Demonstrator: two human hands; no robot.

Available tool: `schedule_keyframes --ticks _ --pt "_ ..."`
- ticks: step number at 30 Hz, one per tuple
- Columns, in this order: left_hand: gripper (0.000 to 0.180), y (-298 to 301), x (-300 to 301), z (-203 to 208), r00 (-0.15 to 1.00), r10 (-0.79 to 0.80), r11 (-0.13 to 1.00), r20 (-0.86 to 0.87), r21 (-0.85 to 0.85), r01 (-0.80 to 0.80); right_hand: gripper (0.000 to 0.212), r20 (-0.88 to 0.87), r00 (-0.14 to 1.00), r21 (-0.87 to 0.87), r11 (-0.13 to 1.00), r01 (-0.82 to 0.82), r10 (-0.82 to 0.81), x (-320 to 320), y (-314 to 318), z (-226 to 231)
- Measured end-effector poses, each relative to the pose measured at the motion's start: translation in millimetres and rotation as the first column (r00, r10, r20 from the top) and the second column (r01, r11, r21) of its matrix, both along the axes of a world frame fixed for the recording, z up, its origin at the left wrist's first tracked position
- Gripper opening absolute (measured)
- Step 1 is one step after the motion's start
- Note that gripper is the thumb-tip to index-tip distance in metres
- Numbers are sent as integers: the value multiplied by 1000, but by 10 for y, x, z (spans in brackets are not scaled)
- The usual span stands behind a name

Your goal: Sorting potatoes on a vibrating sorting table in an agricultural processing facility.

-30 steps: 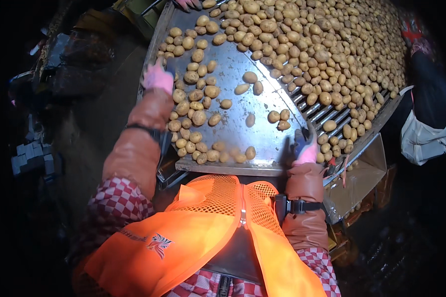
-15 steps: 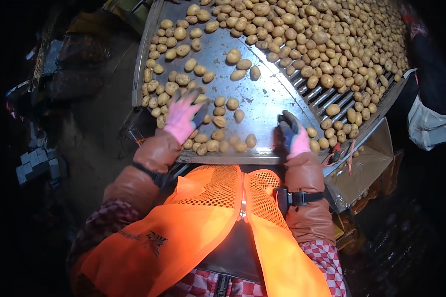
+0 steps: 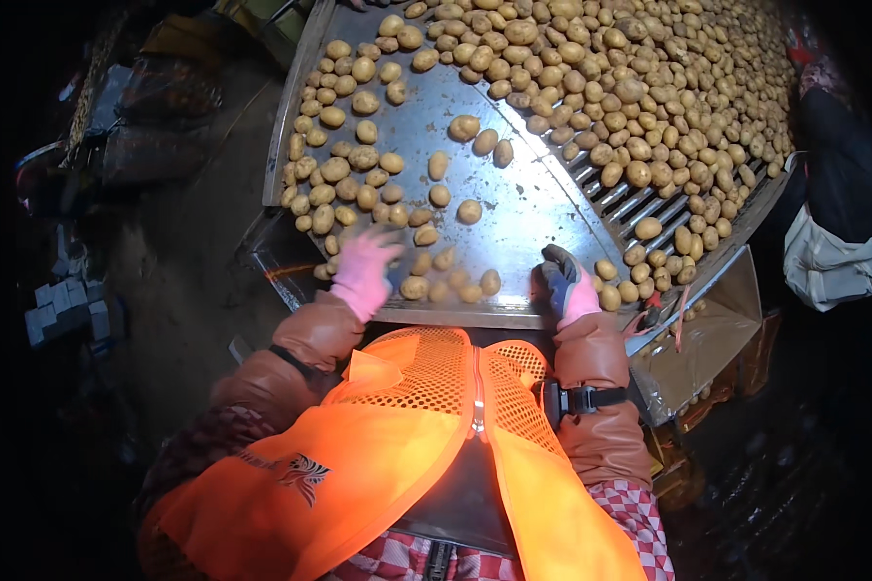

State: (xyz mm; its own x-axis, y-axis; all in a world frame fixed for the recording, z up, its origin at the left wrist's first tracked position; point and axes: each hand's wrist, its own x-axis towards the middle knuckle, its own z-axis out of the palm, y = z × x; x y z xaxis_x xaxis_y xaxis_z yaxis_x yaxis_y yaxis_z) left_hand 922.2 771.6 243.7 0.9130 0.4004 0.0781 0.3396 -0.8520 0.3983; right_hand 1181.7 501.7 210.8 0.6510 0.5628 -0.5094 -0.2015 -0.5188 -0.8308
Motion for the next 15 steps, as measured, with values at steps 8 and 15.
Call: schedule_keyframes --ticks 8,15 --pt "22 234 230 577 999 -6 957 47 289 -8 38 -183 983 4 1000 6 -5 -76 182 238" --pt "46 8 875 275 939 -173 983 -299 -109 147 35 -112 993 64 997 -35 42 -152 272 110"
